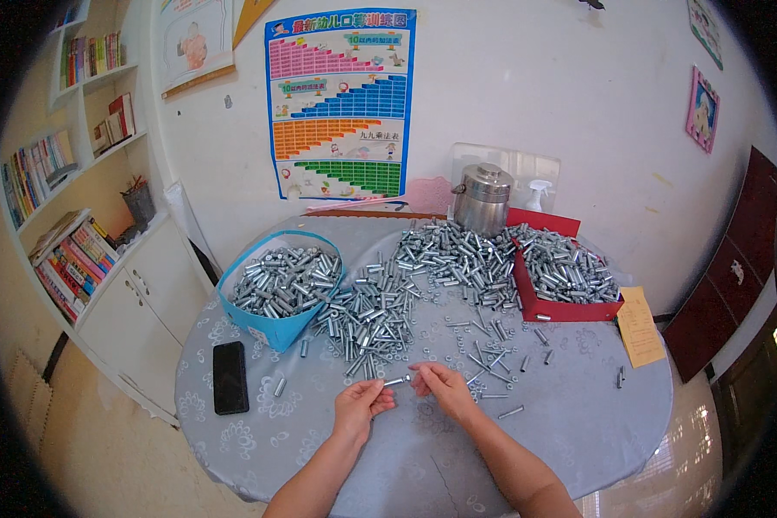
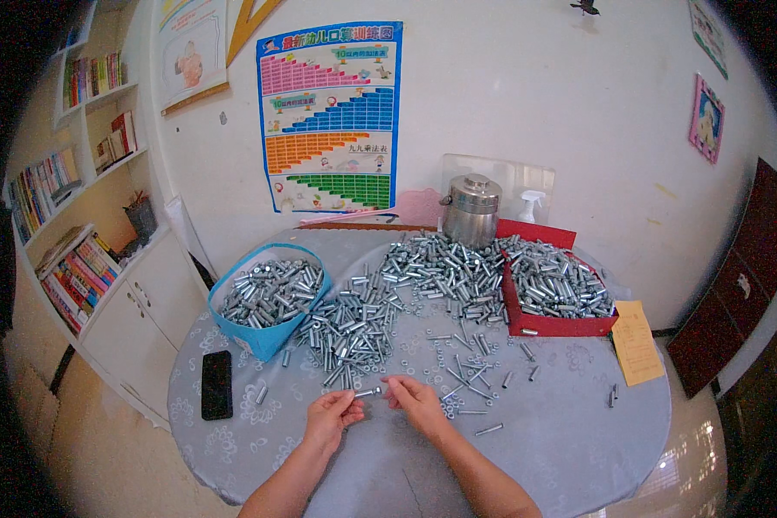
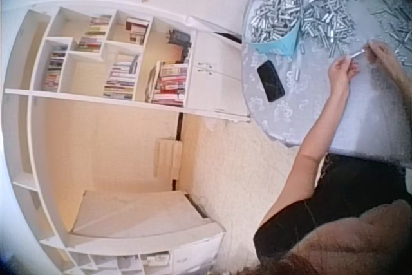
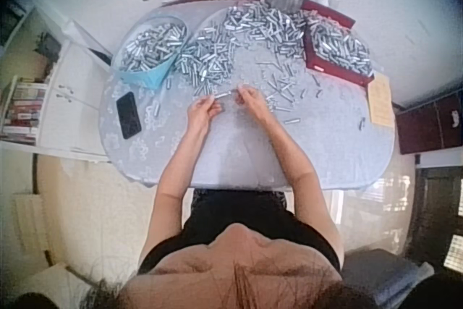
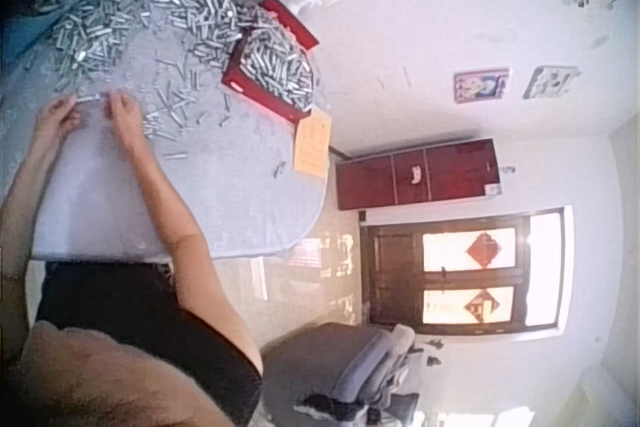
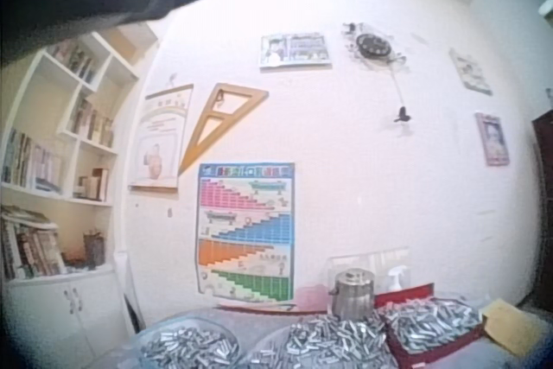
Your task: The person sits at a table covered with metal bolts and washers. They repeatedly pick up a bolt and a washer, thread the washer onto the bolt, and place the assembled fastener into a blue basket. The process is continuous and repetitive throughout the clip.
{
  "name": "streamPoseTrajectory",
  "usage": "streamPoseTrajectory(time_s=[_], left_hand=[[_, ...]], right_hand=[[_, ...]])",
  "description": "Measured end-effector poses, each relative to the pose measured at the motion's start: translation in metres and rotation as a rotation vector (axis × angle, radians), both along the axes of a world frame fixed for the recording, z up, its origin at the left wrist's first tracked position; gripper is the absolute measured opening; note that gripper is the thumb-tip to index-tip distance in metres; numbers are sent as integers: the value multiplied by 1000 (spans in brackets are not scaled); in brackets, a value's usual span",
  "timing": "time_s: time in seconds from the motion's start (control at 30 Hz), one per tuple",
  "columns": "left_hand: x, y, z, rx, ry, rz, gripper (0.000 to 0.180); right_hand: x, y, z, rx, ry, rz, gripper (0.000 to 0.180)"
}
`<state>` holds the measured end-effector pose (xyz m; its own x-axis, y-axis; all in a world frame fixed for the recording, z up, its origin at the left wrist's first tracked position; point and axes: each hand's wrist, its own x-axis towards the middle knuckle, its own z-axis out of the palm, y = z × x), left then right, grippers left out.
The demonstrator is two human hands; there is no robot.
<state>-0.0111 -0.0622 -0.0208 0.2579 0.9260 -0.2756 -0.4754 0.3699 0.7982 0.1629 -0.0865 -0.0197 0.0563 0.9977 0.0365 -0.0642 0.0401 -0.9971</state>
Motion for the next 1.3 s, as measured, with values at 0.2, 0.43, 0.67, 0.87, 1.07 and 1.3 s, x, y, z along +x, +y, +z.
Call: streamPoseTrajectory(time_s=[0.2, 0.43, 0.67, 0.87, 1.07, 1.3], left_hand=[[-1, 1, -1, -9, -31, 10, 14], [-2, 2, -2, 2, -32, 13, 14], [-2, 1, 0, 26, -29, 14, 14], [-5, 4, -1, 53, -30, 87, 15], [-22, 28, 11, 177, 22, 372, 15], [-75, 120, 78, 548, 159, 415, 27]], right_hand=[[6, 1, -9, -58, -124, 75, 35], [1, -1, 0, -39, -107, 44, 37], [4, -1, -5, -80, -99, 135, 36], [-2, -1, -3, -18, -166, 178, 37], [-1, 4, -19, 20, -41, 52, 36], [-1, 1, -14, 47, -63, -37, 34]])
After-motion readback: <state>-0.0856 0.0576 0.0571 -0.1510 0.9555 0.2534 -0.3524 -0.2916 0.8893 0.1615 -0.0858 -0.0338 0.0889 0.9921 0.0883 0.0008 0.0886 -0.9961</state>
